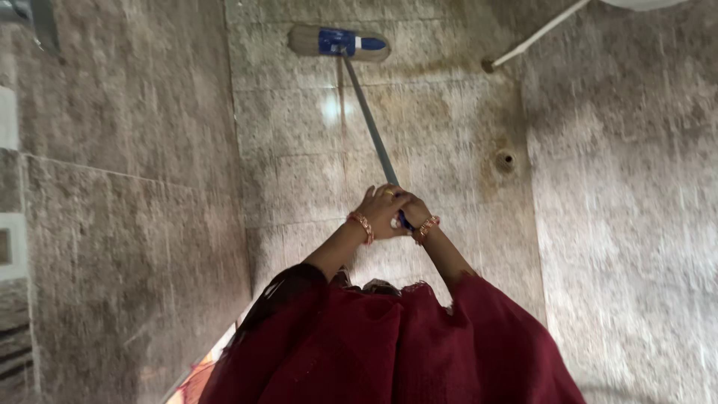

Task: The person mops the tiled floor of a bathroom by pushing and pulling a long-handled floor mop across the surface.

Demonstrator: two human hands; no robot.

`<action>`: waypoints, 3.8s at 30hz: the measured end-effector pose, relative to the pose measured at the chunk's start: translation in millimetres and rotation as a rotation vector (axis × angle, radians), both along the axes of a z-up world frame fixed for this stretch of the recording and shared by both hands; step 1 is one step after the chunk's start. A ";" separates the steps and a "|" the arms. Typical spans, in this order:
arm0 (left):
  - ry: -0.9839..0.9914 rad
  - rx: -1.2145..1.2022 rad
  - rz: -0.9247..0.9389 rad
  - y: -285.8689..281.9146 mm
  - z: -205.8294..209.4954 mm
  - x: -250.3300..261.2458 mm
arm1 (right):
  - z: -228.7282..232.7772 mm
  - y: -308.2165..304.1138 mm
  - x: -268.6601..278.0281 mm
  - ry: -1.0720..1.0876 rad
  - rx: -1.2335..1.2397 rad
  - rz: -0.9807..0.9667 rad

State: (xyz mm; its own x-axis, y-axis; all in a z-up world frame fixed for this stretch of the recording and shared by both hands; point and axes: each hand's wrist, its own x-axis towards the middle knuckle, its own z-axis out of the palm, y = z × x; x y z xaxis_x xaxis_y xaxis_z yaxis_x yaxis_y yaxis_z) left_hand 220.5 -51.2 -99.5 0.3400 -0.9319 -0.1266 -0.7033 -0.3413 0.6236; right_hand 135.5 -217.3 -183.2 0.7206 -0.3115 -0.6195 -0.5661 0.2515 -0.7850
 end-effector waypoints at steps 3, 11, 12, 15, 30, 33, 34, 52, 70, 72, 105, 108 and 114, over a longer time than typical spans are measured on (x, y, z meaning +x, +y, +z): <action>-0.075 0.139 0.022 -1.5 1.0 39.2 | -26.0 5.9 41.1 -0.039 -0.050 0.007; 0.300 0.158 0.171 86.6 61.1 47.5 | 73.3 105.4 81.7 0.255 0.106 0.077; 0.270 0.027 0.225 98.1 65.1 44.4 | 87.7 115.2 81.2 0.245 0.187 0.055; 0.217 -0.199 0.367 117.3 73.9 41.7 | 104.4 131.0 88.5 0.187 0.263 0.122; 0.574 0.117 0.763 -13.5 76.9 132.7 | 33.5 14.8 212.1 0.209 0.080 0.354; 0.474 0.051 0.763 -62.7 48.8 168.1 | -0.8 -30.4 249.6 0.059 0.181 0.339; 0.413 -0.052 0.778 -76.0 35.6 176.4 | -4.6 -40.9 258.4 0.008 0.209 0.342; 0.439 0.363 0.784 0.4 53.9 136.7 | 127.8 -0.7 282.8 -0.289 -0.934 1.646; 0.241 0.313 0.920 -50.6 4.1 217.2 | 84.1 -36.7 346.6 -0.352 -1.111 1.371; 0.222 0.203 0.951 -68.9 -22.8 247.6 | 60.5 -46.7 346.2 -0.391 -1.134 1.088; 0.229 0.361 1.145 254.5 63.0 -240.2 | 93.1 262.6 -68.6 -0.669 -0.784 1.677; 0.212 0.388 1.090 213.2 37.4 -220.1 | 47.1 218.8 -59.0 -0.761 -0.824 1.498; 0.132 0.349 0.932 73.4 -49.9 -130.9 | 25.0 90.1 -1.5 -0.421 -1.098 1.330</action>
